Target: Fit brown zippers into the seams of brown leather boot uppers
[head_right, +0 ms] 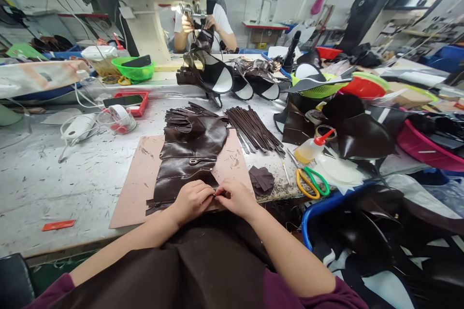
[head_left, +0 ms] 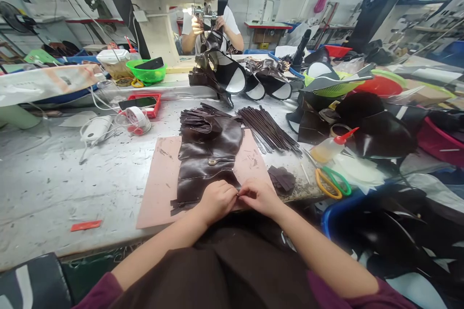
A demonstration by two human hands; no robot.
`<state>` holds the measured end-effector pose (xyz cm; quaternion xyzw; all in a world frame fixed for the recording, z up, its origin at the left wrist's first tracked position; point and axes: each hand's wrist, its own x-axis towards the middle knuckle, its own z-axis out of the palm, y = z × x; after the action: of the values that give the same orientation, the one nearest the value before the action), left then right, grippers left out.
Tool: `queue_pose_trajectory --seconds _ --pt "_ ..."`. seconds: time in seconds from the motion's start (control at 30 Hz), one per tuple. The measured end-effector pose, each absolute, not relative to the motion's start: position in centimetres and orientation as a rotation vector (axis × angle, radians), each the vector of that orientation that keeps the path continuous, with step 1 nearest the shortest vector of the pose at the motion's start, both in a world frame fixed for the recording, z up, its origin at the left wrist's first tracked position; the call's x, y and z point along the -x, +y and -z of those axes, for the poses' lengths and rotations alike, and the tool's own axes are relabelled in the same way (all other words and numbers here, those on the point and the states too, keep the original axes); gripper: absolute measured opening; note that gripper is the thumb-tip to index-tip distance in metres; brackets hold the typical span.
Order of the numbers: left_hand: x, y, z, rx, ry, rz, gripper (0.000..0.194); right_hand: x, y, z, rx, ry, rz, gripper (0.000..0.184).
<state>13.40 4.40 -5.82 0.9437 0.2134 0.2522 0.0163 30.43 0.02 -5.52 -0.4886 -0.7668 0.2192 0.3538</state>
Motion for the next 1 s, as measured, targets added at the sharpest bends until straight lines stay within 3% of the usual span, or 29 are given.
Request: queue_pose_trajectory --seconds 0.23,0.6,0.73,0.83,0.9,1.0 --pt "-13.0 3.9 5.3 -2.870 0.631 -0.947 0.019 -29.4 -0.4 4.8 1.403 -1.814 -0.824 0.015" --pt "-12.7 3.6 4.9 -2.824 0.641 -0.965 0.018 -29.2 -1.2 5.2 1.320 -1.721 -0.807 0.011" --pt "-12.6 3.3 4.7 -2.806 0.678 -0.930 0.015 -30.2 -2.0 4.7 1.205 -1.485 -1.077 0.007" --pt "-11.8 3.1 4.4 -2.820 0.634 -0.854 0.015 -33.0 -3.3 3.6 1.153 -1.252 -1.459 0.013" --pt "-10.4 3.3 4.1 -2.822 0.564 -0.814 0.032 -35.1 -3.9 2.6 1.175 -1.339 -1.655 0.019" --pt "-7.1 4.1 3.5 -2.733 0.907 -0.972 0.035 -36.6 -3.5 1.7 1.304 -1.584 -1.628 0.040"
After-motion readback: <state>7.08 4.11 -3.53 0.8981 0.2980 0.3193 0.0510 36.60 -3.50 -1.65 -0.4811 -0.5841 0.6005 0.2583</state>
